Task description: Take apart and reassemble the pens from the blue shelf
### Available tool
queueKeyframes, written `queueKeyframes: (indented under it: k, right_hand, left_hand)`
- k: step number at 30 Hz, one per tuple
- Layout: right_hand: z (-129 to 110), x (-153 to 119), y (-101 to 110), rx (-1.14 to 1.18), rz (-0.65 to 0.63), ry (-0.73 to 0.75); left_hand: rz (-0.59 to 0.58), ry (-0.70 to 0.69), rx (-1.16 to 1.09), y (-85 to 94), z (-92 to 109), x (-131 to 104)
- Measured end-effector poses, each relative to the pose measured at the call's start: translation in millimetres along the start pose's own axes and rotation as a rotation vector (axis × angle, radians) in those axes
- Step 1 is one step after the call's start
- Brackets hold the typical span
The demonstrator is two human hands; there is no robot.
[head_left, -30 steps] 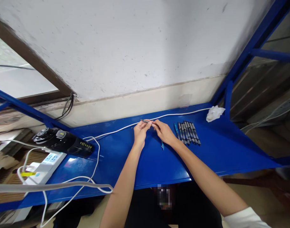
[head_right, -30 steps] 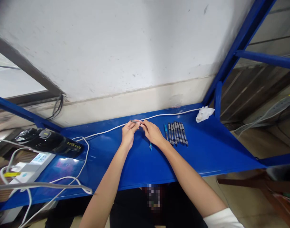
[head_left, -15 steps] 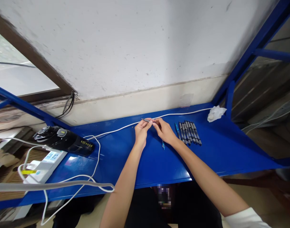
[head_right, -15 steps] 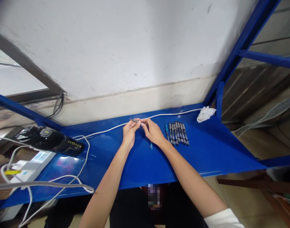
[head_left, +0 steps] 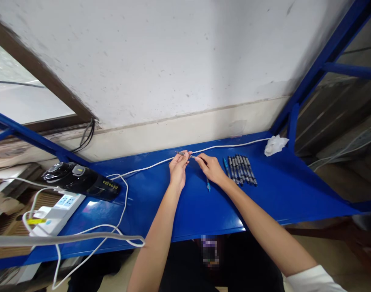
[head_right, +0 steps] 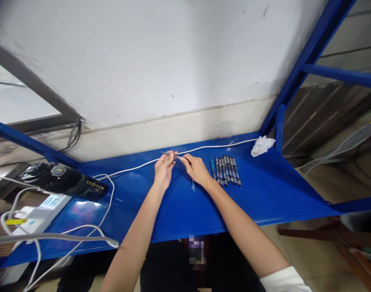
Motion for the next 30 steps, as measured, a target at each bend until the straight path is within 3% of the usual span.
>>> queueKeyframes:
  k: [10, 20, 25, 30]
  right_hand:
    - [-8.0, -1.3, 5.1, 0.007, 0.089, 0.064]
    - [0.8, 2.4, 1.7, 0.145, 0.029, -0.073]
    - [-6.6, 0.3, 6.7, 0.193, 0.112, -0.002]
    - [-12.6, -1.0, 9.2, 0.176, 0.105, 0.027]
  left_hand:
    - [0.037, 0.011, -0.004, 4.6, -0.6, 0.8]
    - [-0.012, 0.009, -0.002, -2.9, 1.7, 1.2]
    - [-0.005, 0.007, -0.013, -2.2, 1.6, 0.2]
    - [-0.021, 0.002, -0.017, -2.8, 1.5, 0.9]
Point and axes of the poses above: each hand's wrist, its own x-axis towards the middle knuckle, its own y-axis out of the back of the hand, z = x × y, the point moved 7 cm from there along x, towards the middle knuckle, and after that the axes turned 8 degrees about -z, right-handed, at the moved point
